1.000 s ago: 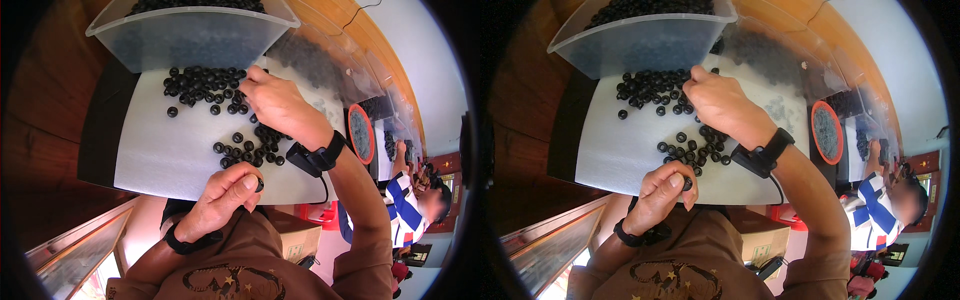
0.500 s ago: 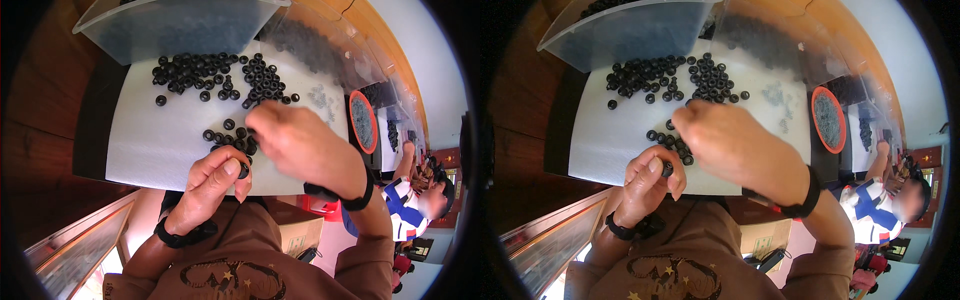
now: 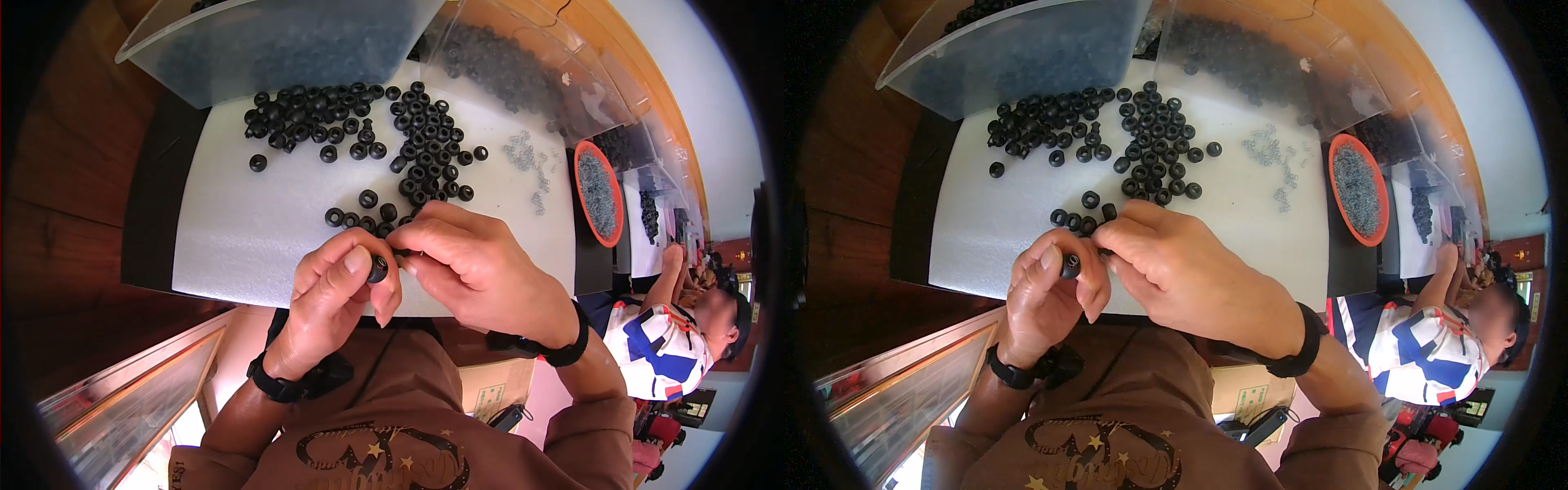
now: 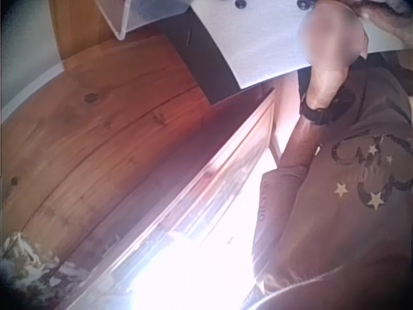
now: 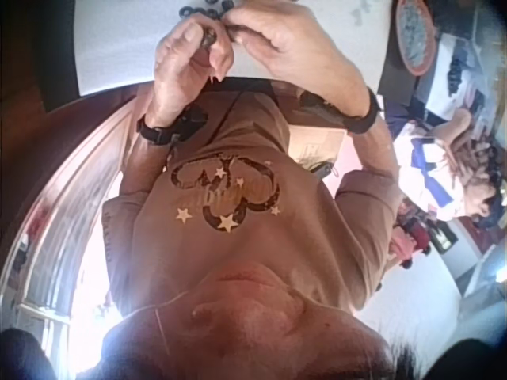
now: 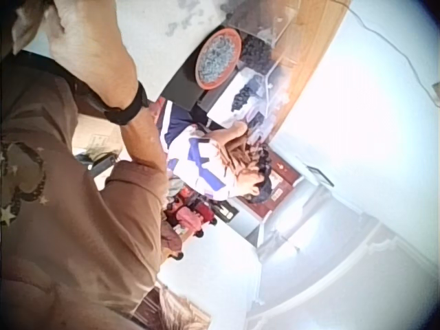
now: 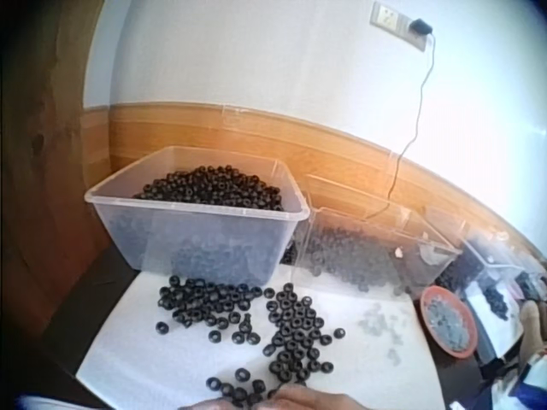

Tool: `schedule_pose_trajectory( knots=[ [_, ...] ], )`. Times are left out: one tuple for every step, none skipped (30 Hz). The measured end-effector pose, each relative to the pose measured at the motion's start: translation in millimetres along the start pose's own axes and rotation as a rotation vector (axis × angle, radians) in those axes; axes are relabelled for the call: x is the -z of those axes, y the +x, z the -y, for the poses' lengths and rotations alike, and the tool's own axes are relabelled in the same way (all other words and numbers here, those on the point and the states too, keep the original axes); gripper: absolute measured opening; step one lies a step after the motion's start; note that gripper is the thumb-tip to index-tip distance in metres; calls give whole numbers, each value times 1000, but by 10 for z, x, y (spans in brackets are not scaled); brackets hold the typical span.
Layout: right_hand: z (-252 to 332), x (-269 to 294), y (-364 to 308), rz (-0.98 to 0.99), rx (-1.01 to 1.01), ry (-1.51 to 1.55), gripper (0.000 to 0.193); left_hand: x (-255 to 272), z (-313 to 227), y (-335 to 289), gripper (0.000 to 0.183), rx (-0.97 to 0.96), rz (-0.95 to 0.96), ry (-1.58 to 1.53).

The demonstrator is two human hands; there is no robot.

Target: Assembling small black plastic components by hand on a white workstation pad.

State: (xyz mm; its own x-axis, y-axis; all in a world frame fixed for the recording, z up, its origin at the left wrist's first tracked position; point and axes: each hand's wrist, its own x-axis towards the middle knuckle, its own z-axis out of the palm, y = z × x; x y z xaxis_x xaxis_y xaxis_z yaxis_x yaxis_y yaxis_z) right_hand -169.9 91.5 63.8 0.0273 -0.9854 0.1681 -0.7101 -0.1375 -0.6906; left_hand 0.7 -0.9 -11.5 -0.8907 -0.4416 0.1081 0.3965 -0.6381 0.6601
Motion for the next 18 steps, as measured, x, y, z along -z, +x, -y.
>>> schedule_pose_trajectory(
  knots=[
    [12, -9, -2, -40, 5, 12, 25, -7, -4, 5, 39, 0, -5, -3],
    [6, -10, -8, -60, 17, 20, 24, -13, -6, 10, 39, 1, -10, -6],
    [-5, -12, -15, -81, 28, 28, 23, -14, -7, 14, 38, 3, -7, -7],
    [-8, -19, -19, -99, 41, 38, 23, -13, -8, 7, 38, 3, -8, -7],
    [-1, -9, -33, -101, 3, 61, 22, -14, -9, 0, 38, 4, -9, -7],
    [12, 13, -60, -104, -36, 84, 22, -22, -12, -7, 38, 6, -20, -3],
    [20, 28, -83, -106, -76, 105, 21, -36, -16, -10, 37, 7, -30, -1],
    [24, 31, -101, -107, -86, 129, 21, -51, -19, -11, 37, 8, -41, 2],
    [29, 31, -117, -108, -96, 153, 22, -74, -22, -5, 39, 3, -56, 34],
    [37, 29, -132, -110, -107, 176, 22, -101, -24, 10, 42, 0, -71, 66],
    [50, 25, -141, -109, -110, 188, 22, -114, -24, 18, 45, -4, -85, 97],
    [67, 23, -146, -108, -113, 200, 23, -111, -21, 18, 44, 0, -82, 93],
    [82, 22, -150, -107, -115, 212, 23, -105, -16, 19, 44, 4, -79, 89],
    [95, 20, -154, -105, -121, 216, 23, -98, -10, 16, 44, 8, -77, 85],
    [107, 17, -156, -103, -128, 220, 23, -80, -10, 7, 41, 18, -53, 60],
    [116, 15, -161, -102, -135, 223, 24, -53, -14, -2, 38, 29, -28, 34],
    [123, 8, -171, -104, -137, 227, 24, -37, -18, -8, 35, 39, -3, 8],
    [130, -1, -182, -105, -138, 230, 24, -34, -19, -10, 35, 43, -7, 12]
  ],
)
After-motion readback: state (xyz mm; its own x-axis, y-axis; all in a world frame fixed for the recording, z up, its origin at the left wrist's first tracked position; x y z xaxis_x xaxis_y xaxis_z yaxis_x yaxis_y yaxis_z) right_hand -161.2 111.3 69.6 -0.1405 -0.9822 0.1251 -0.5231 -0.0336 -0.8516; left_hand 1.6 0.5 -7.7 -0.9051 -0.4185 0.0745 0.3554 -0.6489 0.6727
